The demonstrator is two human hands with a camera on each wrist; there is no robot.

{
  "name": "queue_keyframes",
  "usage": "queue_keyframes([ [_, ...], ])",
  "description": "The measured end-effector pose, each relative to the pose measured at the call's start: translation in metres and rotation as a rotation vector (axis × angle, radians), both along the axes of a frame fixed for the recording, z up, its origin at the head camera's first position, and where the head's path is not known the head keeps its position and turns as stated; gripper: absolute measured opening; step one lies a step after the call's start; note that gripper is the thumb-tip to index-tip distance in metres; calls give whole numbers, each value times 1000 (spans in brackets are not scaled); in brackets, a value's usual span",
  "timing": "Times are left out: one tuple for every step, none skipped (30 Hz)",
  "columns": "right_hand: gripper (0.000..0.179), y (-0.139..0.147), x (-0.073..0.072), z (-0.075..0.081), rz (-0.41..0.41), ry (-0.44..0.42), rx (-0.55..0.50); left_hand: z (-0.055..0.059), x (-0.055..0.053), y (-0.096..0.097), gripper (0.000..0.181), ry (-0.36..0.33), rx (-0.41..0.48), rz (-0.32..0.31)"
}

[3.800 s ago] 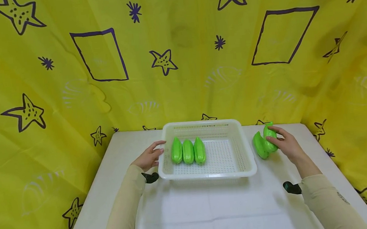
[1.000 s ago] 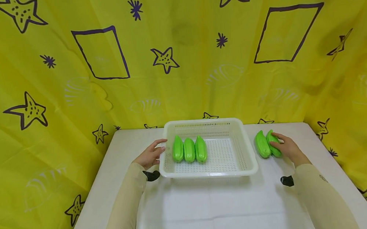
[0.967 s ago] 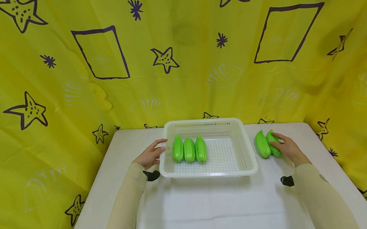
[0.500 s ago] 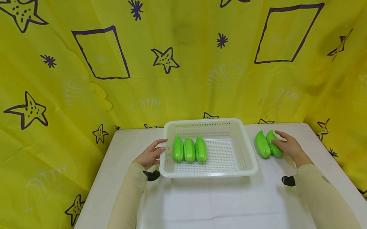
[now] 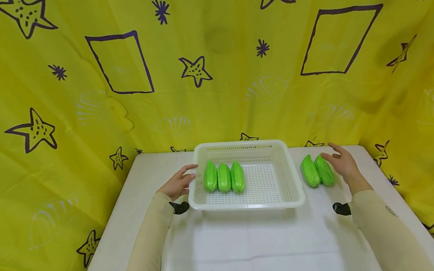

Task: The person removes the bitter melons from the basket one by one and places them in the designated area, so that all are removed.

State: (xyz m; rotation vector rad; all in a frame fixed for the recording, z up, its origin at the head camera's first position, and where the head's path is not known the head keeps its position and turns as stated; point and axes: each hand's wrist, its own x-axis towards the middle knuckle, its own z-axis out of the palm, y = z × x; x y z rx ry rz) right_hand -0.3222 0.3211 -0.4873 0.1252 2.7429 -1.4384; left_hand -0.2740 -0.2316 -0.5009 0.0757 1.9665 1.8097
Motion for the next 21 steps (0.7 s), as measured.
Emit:
queue_keyframes([
  [75, -2, 0, 3, -3, 6, -7, 0, 0, 0, 50, -1, 0, 1],
  [75, -4, -1, 5, -4, 12, -15, 1, 0, 0, 50, -2, -2, 2],
  [75, -6, -1, 8, -4, 17, -24, 1, 0, 0, 50, -1, -5, 2],
  [75, -8, -1, 11, -4, 23, -40, 1, 0, 0, 50, -1, -6, 2],
  [75, -10, -2, 14, -3, 32, -54, 1, 0, 0, 50, 0, -7, 2],
  [75, -13, -2, 16, -3, 40, -67, 2, 0, -1, 50, -3, -7, 4],
  [75, -16, -2, 19, -2, 47, -84, 2, 0, -1, 50, -1, -7, 2],
  [75, -19, -2, 22, 1, 51, -96, 1, 0, -1, 50, -5, -8, 2],
  [75, -22, -2, 25, 1, 55, -107, 1, 0, -1, 50, -6, -6, 1],
  [74, -25, -1, 28, 3, 58, -120, 1, -1, -1, 50, -8, -4, 1],
  [73, -29, -1, 31, 5, 58, -132, 1, -1, -1, 50, -10, -3, 1],
  [73, -33, -1, 34, 9, 58, -145, 1, -1, -1, 50, -13, -2, 3],
  [74, -37, -1, 37, 15, 54, -159, 1, -1, -1, 50, -12, -3, 2],
  [74, -40, -1, 40, 21, 54, -166, 1, -1, -1, 50, -13, -2, 4],
  [74, -44, 0, 43, 29, 54, -172, 1, -1, -1, 50, -10, -1, 2],
  [74, -48, 0, 45, 41, 53, -177, 1, -1, -1, 50, -11, 0, 3],
  [75, -51, 0, 48, 52, 52, -180, 1, -1, -1, 50, -9, 0, 2],
  [75, -55, 1, 50, 62, 51, -179, 1, -1, -1, 50, -7, 1, 1],
  [75, -58, 1, 53, 71, 50, -177, 1, 0, -1, 50, -9, 0, 3],
  [75, -61, 2, 55, 79, 51, -176, 1, 0, -1, 50, -11, 0, 5],
  [75, -64, 2, 57, 89, 50, -176, 1, 0, -1, 49, -13, 0, 7],
])
